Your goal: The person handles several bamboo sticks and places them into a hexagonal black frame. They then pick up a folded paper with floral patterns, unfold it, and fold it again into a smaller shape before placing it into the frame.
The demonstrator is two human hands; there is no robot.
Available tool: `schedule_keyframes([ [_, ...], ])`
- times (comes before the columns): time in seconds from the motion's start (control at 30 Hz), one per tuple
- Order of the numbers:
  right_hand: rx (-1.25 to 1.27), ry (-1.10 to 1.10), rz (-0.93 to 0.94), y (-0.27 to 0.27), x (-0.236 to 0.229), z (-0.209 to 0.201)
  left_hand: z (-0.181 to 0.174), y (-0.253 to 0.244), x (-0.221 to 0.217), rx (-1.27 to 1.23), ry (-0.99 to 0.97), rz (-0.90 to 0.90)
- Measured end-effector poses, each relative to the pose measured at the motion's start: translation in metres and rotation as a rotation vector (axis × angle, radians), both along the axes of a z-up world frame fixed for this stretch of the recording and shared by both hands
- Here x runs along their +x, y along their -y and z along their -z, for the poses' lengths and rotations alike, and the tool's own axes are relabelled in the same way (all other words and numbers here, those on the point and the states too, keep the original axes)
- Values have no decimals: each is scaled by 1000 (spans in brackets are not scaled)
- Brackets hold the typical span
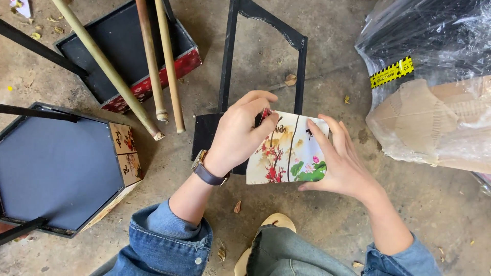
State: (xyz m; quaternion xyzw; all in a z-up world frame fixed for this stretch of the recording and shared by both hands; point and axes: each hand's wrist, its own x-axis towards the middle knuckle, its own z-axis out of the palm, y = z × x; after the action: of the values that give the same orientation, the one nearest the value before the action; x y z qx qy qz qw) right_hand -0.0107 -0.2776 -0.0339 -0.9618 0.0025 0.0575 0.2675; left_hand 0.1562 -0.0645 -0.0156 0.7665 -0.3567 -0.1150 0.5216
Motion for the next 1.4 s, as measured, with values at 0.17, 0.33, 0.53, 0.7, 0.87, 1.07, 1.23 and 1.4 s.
schedule_keyframes([
  [0.17, 35, 47, 16, 2, -3, 4, -3, 4, -10, -190, -384, 2],
  [0.33, -18, 134, 7, 9, 3, -2, -23, 2, -55, -534, -687, 15],
  [0.53, -42, 46, -100, 14, 9, -7, -48, -21, -60, -206, -459, 333],
  [0.7, -279, 118, -124, 3, 6, -21, -29, -19, -53, 132, -65, 91],
  [0.87, -496, 134, -123, -20, -6, -26, 2, -12, -46, 341, -40, -65],
  [1.07, -504, 125, -73, -25, -12, -24, 0, -5, -34, 68, -165, -55],
  [1.23, -582, 191, -54, -32, -4, -24, -8, 0, -33, -74, -493, -196],
  [1.4, -767, 276, -1, -43, 4, -24, -4, -2, -66, -350, -248, -287],
])
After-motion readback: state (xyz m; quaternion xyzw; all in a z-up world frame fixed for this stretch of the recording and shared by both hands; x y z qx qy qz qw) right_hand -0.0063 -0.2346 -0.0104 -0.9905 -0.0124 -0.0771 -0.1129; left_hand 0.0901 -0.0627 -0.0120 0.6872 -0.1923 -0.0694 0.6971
